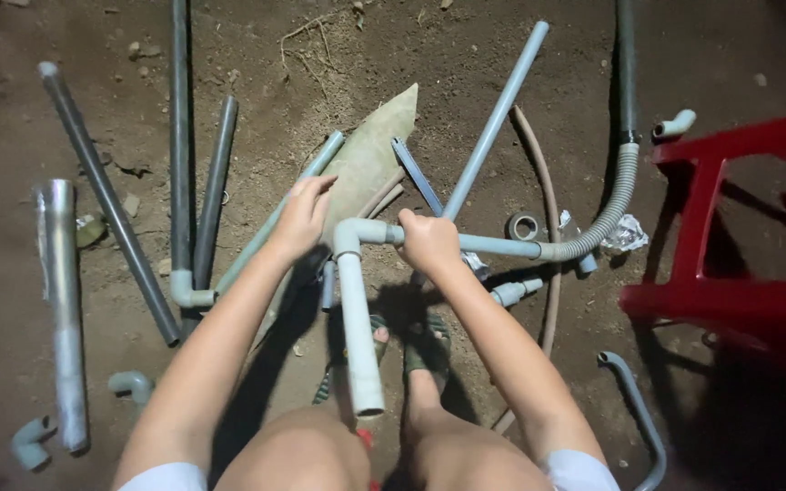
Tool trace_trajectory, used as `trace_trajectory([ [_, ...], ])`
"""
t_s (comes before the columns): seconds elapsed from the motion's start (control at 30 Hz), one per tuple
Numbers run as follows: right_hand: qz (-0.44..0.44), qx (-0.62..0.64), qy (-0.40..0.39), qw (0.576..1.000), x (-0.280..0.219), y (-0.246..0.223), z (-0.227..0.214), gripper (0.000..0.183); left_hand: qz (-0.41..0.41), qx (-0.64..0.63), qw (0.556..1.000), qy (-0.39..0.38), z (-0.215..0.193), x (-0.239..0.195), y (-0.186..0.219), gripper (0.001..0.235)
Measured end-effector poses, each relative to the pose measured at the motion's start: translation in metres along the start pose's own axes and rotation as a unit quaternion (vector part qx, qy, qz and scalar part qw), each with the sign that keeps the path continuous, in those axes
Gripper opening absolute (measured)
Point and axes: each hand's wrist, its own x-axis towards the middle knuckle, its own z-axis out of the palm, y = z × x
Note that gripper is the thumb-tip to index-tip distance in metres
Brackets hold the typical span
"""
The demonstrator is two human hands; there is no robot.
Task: The person uses a hacksaw to cut a piece of PVC pipe resting on a flat board. After cutting, they pick up various PVC pipes and elbow joints, connecting them together to form a larger pipe structure.
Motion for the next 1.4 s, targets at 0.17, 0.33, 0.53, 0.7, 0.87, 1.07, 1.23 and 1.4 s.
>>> trace_trajectory([
  [0.17,-0.001,0.005,-0.099,0.995,0.003,-0.014,-0.022,0.046,0.065,0.087,0.98,-0.167,-0.036,-0.018,0.099,0.095],
  [0.33,-0.01,0.012,-0.057,0.998,-0.007,-0.018,-0.005,0.039,-0.012,0.083,0.959,-0.273,-0.035,-0.013,0.115,0.06],
  [0.53,-0.078,-0.09,0.176,0.977,-0.005,-0.018,-0.017,0.014,-0.363,0.004,0.917,-0.163,-0.032,0.015,0.074,0.102],
  [0.7,-0.04,-0.072,0.142,0.986,-0.026,0.007,-0.015,0.023,-0.373,0.018,0.92,0.117,-0.071,-0.004,-0.026,0.041],
  [0.87,-0.044,0.005,0.126,0.991,-0.037,0.004,-0.027,0.038,-0.168,0.218,0.959,0.072,-0.097,-0.073,0.008,0.035],
  [1.07,-0.043,0.043,0.137,0.989,-0.049,-0.002,-0.062,0.038,-0.025,0.451,0.889,0.079,-0.104,-0.124,0.022,0.027],
  [1.23,-0.051,0.049,0.13,0.989,-0.054,-0.001,-0.062,0.038,-0.015,0.465,0.884,0.046,-0.116,-0.147,0.023,0.037],
  [1.4,-0.057,0.047,0.108,0.991,-0.053,-0.004,-0.063,0.056,0.032,0.483,0.872,0.07,-0.111,-0.15,0.022,0.045],
])
